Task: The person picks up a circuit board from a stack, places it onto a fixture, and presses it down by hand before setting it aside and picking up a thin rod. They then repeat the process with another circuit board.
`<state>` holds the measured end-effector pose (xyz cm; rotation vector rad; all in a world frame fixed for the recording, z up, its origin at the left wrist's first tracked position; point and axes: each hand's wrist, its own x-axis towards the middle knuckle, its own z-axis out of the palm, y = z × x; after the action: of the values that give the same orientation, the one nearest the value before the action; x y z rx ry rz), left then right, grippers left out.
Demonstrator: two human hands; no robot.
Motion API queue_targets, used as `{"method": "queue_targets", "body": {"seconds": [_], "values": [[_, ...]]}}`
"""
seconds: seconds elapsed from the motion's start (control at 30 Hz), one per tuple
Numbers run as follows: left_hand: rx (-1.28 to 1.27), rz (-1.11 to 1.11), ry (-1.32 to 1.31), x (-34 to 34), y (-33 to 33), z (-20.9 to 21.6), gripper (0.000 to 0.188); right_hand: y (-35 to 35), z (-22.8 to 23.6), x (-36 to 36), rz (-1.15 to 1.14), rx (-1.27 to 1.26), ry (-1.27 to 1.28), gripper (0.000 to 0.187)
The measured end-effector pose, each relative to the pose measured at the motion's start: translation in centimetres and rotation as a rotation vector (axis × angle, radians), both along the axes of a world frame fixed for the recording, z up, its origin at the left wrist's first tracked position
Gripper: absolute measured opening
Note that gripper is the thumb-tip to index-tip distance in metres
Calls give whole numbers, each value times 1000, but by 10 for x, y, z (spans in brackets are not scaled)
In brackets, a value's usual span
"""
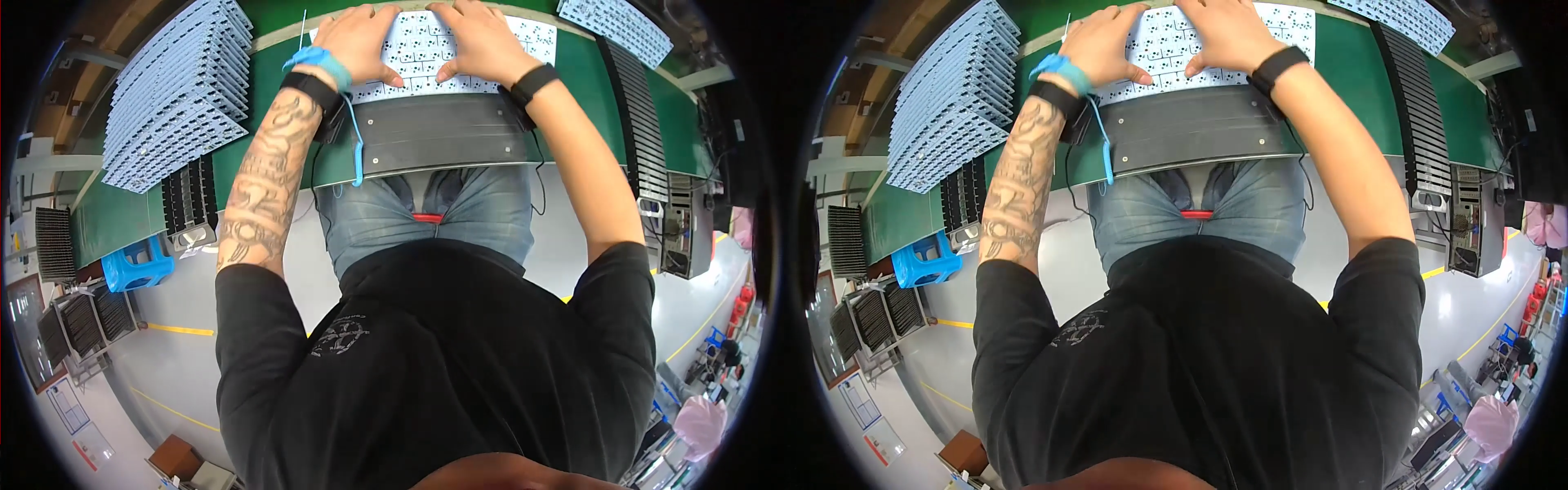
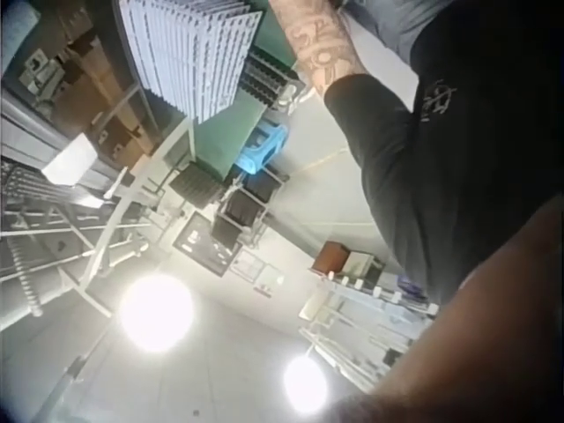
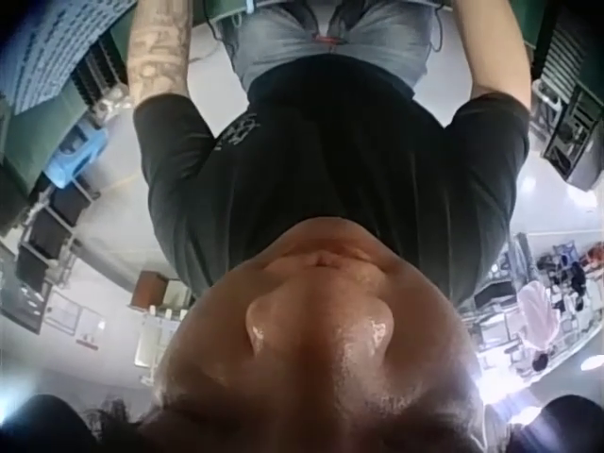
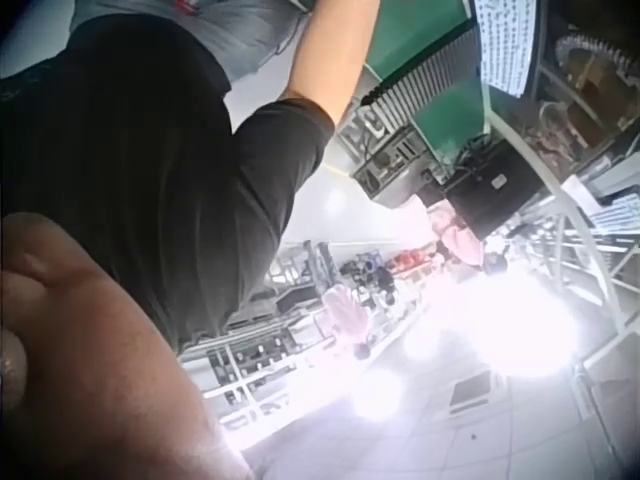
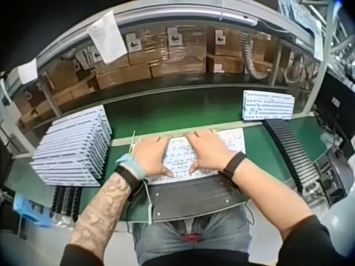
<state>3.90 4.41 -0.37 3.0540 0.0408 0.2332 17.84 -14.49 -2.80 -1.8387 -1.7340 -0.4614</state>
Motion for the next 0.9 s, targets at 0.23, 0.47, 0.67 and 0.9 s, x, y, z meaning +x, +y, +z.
{"method": "queue_targets", "body": {"seconds": [0.23, 0.47, 0.67, 0.9], "values": [[168, 36, -314, -54, 6, -7, 90, 15, -7, -67, -359, 22, -198, 85], [186, 106, -237, -36, 28, -8, 93, 37, -7, -43, -274, -67, -30, 82], [4, 147, 72, -6, 48, -15, 96, 58, -20, -7, -214, -274, 169, 80], [183, 211, -121, -49, 6, 0, 98, 37, -7, -53, -358, -27, -100, 82]]}}
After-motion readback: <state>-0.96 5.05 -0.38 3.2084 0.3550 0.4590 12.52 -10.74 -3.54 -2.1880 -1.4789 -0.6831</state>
